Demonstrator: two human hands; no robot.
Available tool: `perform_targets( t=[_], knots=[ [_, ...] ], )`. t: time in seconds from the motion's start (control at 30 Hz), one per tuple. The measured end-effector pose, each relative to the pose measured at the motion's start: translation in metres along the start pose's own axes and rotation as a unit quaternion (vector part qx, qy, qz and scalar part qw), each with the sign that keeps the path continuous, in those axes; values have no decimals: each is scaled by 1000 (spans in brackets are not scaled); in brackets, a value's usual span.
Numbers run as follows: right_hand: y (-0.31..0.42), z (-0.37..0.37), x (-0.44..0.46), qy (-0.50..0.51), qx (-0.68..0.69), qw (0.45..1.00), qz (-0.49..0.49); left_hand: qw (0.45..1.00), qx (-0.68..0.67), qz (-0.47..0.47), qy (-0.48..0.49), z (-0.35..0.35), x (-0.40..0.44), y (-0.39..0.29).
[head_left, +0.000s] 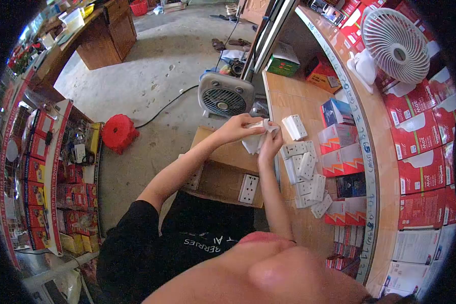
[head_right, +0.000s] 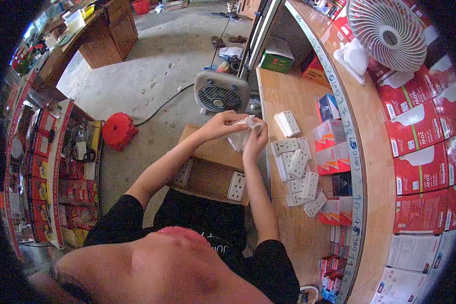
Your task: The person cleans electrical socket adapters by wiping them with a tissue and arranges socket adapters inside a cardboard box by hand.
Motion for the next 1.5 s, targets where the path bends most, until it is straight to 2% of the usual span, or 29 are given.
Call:
perform_targets(
  t=[0.13,0.3,0.43,0.5,0.6,0.67,0.73,0.8,0.87,1.0,1.1,1.17,1.3,1.37,1.4,1.5],
  knots=[
    [24,-2,-2,12,-14,999,36,1000,0,27,-11,4,-2,-1],
    [38,-5,-6,26,-49,994,94,996,71,-24,-51,6,0,8],
    [33,-4,-5,23,-8,998,61,993,72,-59,-75,6,-2,4],
    [23,-5,-2,28,-6,998,48,990,98,-91,-40,4,-4,-3],
    [18,-3,1,16,-45,996,79,990,101,-94,-11,1,-5,-13],
    [14,-2,0,15,-7,1000,20,989,94,-114,-14,0,-4,-13],
    [6,-1,-1,17,14,1000,1,987,87,-133,-18,2,-6,-21],
    [-2,0,-1,17,33,999,-18,997,-35,-62,8,2,-8,-23],
    [-12,3,-1,1,71,996,-61,997,-43,-57,13,1,-7,-22],
    [-14,0,0,30,87,993,-67,996,-84,-31,7,0,-5,-16],
    [-16,-1,0,-5,129,987,-91,991,-137,-4,4,1,-6,-19],
    [2,-4,-5,-9,188,975,-116,988,-151,-31,-25,1,-4,-17],
    [-4,-4,-7,32,152,986,-59,975,-196,-72,-72,5,4,-8],
    [7,-11,-11,100,106,988,-45,976,-189,-69,-83,8,5,-7],
    [15,-13,-12,110,92,990,-16,968,-229,-47,-89,8,5,-4],
    [16,-17,-13,133,56,989,-10,951,-293,-16,-98,11,7,1]
  ],
)
Point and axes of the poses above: each hand's wrist, its own x-axis towards the middle knuckle, its own z-axis out of the back of the hand, y = z × x, the point moved 4 cm from there along x, towards the middle knuckle, and after that the axes turned 1 degree about z, right-handed, at the moved point
